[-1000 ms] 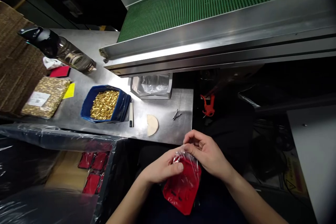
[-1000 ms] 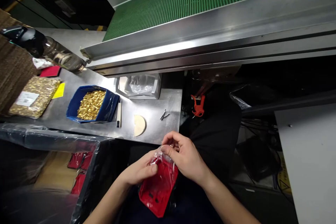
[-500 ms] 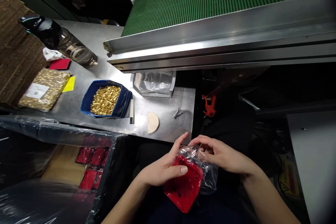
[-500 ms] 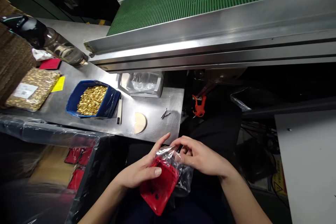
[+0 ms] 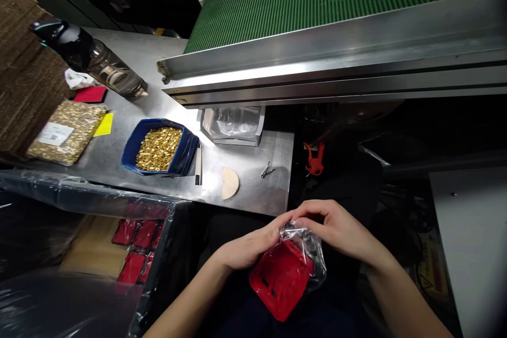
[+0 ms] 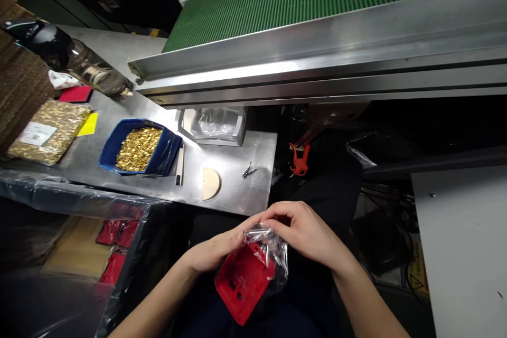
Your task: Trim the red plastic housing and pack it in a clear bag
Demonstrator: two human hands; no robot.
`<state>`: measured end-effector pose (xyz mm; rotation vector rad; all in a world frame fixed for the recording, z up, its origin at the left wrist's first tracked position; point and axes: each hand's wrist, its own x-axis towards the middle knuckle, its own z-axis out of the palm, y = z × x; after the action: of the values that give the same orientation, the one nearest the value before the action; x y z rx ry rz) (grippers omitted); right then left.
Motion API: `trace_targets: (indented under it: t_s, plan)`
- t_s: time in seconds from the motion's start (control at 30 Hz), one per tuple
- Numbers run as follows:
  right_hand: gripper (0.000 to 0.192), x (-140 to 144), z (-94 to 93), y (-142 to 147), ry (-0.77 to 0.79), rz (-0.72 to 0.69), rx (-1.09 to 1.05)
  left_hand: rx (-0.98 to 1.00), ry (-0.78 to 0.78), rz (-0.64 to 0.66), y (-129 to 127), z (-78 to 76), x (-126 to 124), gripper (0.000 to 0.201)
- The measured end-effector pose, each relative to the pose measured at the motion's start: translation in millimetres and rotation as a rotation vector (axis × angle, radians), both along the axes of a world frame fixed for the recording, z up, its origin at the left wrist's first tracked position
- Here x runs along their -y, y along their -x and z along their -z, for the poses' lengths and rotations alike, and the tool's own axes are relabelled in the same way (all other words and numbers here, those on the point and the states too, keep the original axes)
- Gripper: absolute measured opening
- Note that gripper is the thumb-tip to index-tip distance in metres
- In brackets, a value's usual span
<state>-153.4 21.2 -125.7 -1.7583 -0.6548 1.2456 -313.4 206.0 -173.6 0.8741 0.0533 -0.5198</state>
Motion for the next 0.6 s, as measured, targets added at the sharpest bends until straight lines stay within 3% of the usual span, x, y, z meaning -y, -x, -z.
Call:
trace_targets:
  t_s: [0.07,0.17,0.3,0.4,0.6]
  plan:
    - [0.018,-3.0,-1.1,6.1,-0.011,0.040,0.138,-0.001,0.026,0.000,-0.7,3.1,7.5,0.073]
    - [0.021,-5.3,3.9,18.3,0.009,0.090,0.162,-0.057,0.102,-0.012,1.5,11.6,24.8,0.083]
    - [0.026,-8.9,16.6,30.7,0.042,0.212,0.034,-0.196,0.264,-0.090,5.0,21.6,47.8,0.077]
    - [0.028,-13.4,22.1,29.3,0.065,0.321,-0.040,-0.251,0.344,-0.109,4.1,20.6,55.5,0.069]
    - [0.034,-19.3,24.2,18.7,0.014,0.383,-0.295,-0.268,0.381,-0.073,11.0,28.0,54.2,0.099]
